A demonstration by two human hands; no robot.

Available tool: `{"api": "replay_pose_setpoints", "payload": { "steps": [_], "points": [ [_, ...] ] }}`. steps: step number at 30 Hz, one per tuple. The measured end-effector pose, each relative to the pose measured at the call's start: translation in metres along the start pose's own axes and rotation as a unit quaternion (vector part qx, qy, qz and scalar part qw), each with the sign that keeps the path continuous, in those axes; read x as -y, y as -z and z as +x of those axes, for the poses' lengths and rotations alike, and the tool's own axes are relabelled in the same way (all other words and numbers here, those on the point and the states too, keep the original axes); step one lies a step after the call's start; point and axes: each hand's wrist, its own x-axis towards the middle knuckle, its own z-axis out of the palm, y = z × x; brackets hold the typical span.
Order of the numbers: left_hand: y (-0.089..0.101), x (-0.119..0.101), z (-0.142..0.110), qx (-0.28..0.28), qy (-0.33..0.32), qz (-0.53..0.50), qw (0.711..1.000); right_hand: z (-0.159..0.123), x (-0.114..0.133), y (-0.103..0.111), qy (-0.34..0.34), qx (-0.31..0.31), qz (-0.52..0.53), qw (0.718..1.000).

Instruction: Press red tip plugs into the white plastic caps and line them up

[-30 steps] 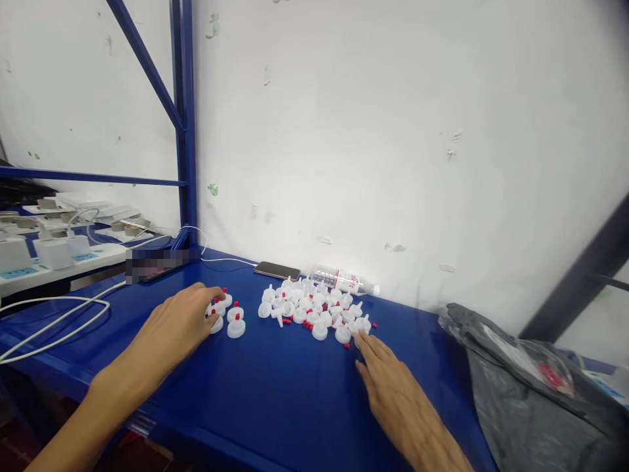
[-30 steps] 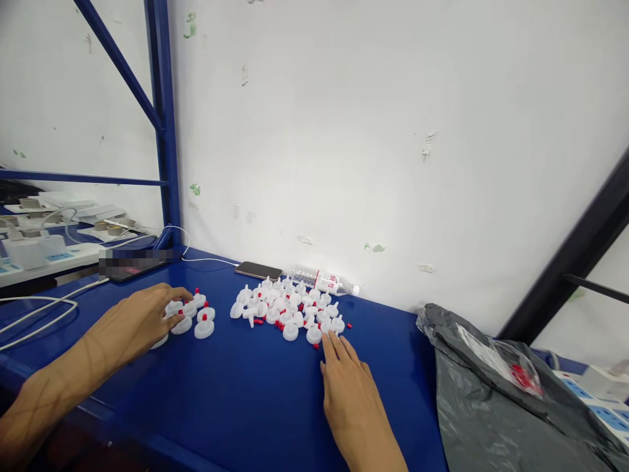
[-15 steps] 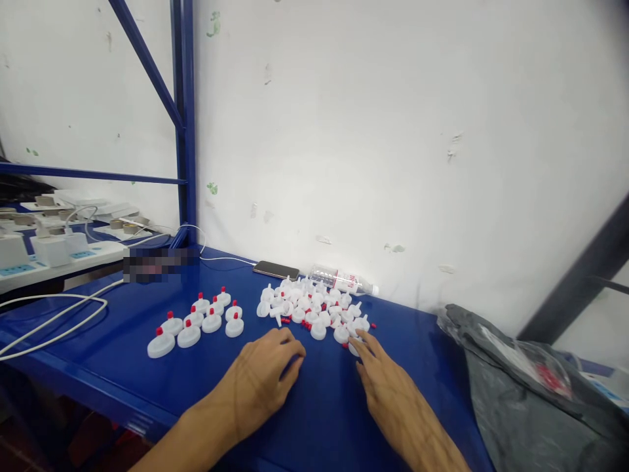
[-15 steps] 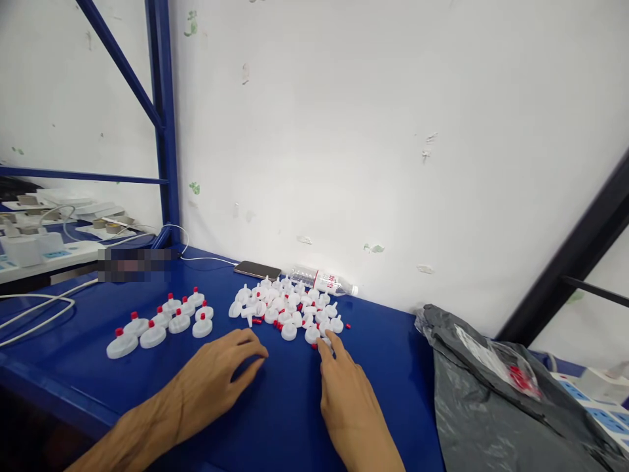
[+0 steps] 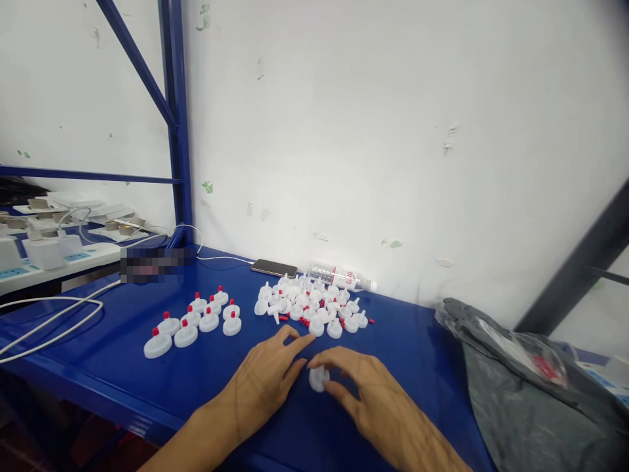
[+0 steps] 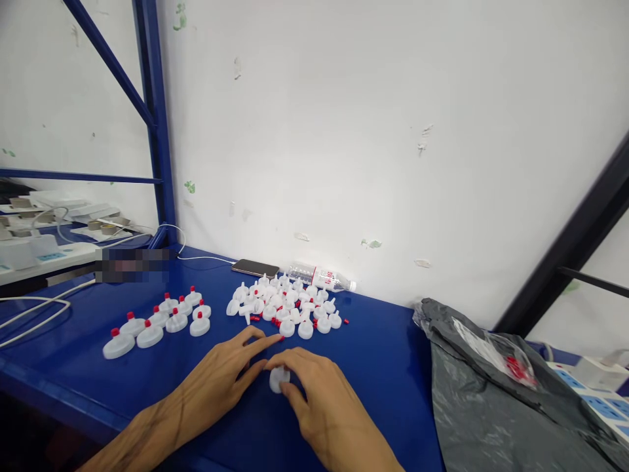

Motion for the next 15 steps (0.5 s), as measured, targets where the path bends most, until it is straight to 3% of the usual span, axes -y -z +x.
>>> {"api": "replay_pose_setpoints", "payload": {
  "steps": [3,11,15],
  "points": [
    [0.003,-0.004,0.000,0.032,0.012,0.026,0.999,-0.001,0.004,0.002,-0.027,0.018,0.020,0.999],
    [0.005,-0.012,-0.001,0.027,0.044,0.085,0.995,0.002,-0.008,0.000,-0.144,0.024,-0.037,0.989],
    [0.010,-0.018,0.003,0.054,0.040,0.112,0.991,0.001,-0.008,-0.001,-0.130,0.017,-0.042,0.990]
  ]
}}
